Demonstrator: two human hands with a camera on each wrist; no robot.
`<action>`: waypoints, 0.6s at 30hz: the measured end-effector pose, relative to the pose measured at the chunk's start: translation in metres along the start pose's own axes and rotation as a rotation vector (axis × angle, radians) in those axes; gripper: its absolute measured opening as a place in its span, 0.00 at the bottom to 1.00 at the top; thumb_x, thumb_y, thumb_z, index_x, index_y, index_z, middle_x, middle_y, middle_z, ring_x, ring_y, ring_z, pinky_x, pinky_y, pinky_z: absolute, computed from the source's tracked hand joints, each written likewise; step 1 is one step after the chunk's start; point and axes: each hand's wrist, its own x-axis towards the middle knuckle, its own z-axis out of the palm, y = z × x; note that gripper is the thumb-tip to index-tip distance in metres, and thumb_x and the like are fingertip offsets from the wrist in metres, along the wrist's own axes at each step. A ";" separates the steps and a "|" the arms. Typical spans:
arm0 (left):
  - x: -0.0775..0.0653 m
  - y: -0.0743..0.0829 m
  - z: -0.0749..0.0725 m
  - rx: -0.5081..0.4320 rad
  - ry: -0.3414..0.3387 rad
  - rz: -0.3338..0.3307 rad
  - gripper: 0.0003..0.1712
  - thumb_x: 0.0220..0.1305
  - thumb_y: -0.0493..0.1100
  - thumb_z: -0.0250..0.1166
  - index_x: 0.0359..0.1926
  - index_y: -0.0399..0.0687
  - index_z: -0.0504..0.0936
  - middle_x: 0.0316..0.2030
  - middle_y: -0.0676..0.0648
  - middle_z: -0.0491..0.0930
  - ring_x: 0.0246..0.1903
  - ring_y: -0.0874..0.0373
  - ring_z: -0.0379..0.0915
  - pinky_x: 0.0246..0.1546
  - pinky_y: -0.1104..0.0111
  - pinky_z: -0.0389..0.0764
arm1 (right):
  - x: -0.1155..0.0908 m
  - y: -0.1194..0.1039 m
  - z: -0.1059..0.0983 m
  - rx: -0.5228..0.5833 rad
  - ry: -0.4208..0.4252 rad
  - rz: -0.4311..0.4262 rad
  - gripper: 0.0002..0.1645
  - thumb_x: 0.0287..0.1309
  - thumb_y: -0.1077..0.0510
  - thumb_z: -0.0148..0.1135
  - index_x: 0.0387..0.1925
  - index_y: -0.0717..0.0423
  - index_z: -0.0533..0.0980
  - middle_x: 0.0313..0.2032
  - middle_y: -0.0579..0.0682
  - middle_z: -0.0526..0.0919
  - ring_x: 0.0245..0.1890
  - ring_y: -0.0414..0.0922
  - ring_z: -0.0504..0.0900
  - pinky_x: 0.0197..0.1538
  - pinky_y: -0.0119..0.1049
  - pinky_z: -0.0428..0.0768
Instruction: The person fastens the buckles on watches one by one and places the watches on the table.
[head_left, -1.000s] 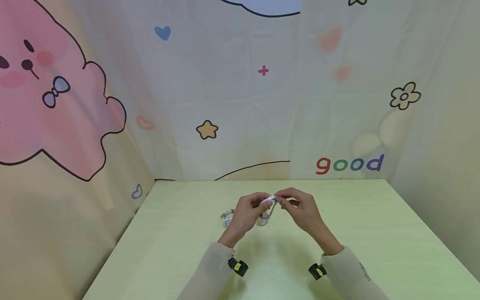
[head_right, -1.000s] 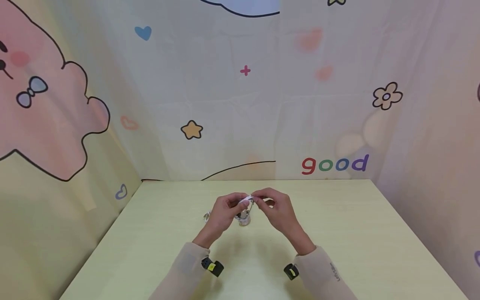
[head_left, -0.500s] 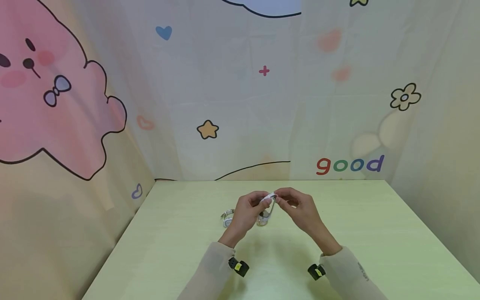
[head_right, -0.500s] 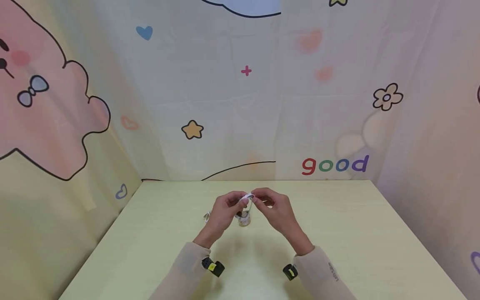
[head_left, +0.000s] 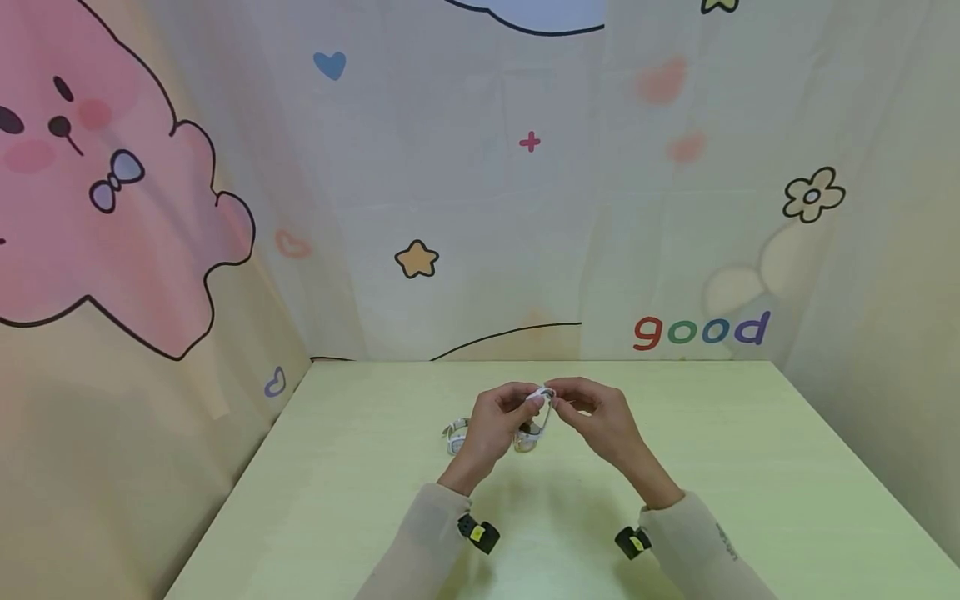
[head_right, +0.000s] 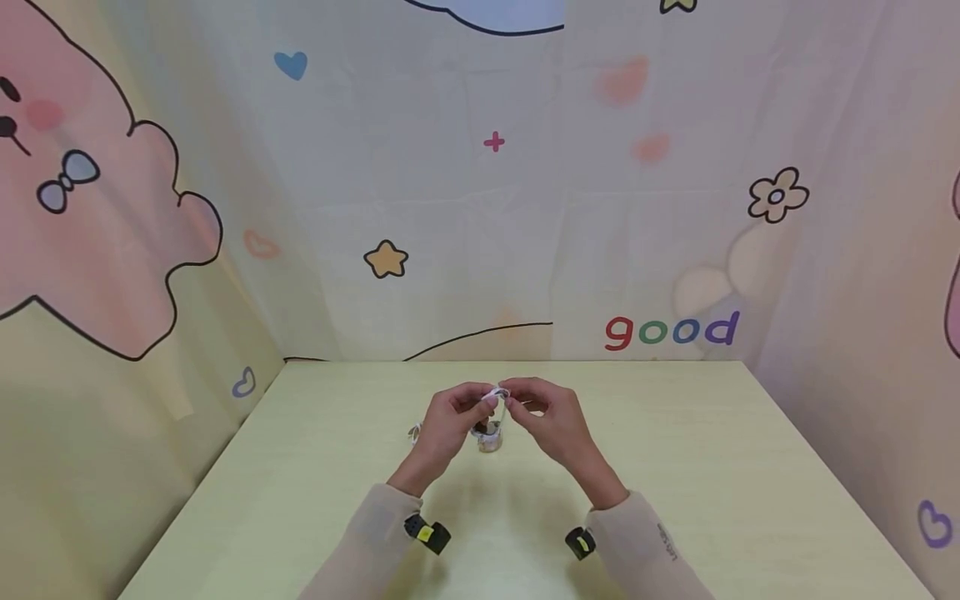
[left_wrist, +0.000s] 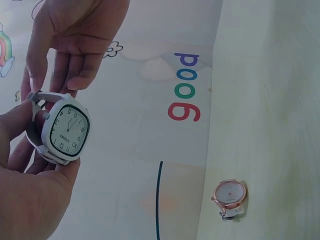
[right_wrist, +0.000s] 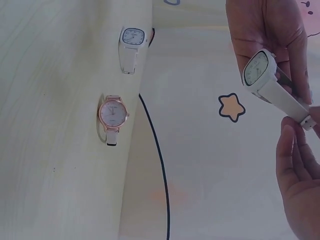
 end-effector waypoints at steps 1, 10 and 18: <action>0.000 0.000 0.000 -0.002 0.002 0.000 0.15 0.65 0.49 0.66 0.46 0.46 0.84 0.33 0.51 0.80 0.31 0.61 0.73 0.34 0.73 0.77 | 0.000 0.000 0.000 0.004 -0.005 0.003 0.14 0.61 0.59 0.66 0.49 0.55 0.82 0.42 0.53 0.88 0.40 0.46 0.87 0.46 0.28 0.83; -0.002 0.001 0.002 0.003 0.000 -0.019 0.14 0.65 0.48 0.67 0.48 0.46 0.84 0.41 0.36 0.82 0.34 0.61 0.75 0.36 0.73 0.78 | 0.000 0.006 0.001 -0.050 0.007 -0.053 0.11 0.61 0.63 0.65 0.46 0.54 0.84 0.39 0.51 0.88 0.38 0.37 0.84 0.45 0.27 0.82; -0.001 0.003 0.003 -0.004 0.009 0.003 0.13 0.64 0.47 0.67 0.46 0.46 0.85 0.39 0.38 0.83 0.33 0.60 0.75 0.35 0.72 0.79 | -0.001 0.006 0.002 -0.031 0.044 -0.037 0.10 0.61 0.64 0.65 0.44 0.55 0.83 0.39 0.51 0.88 0.37 0.36 0.84 0.45 0.27 0.83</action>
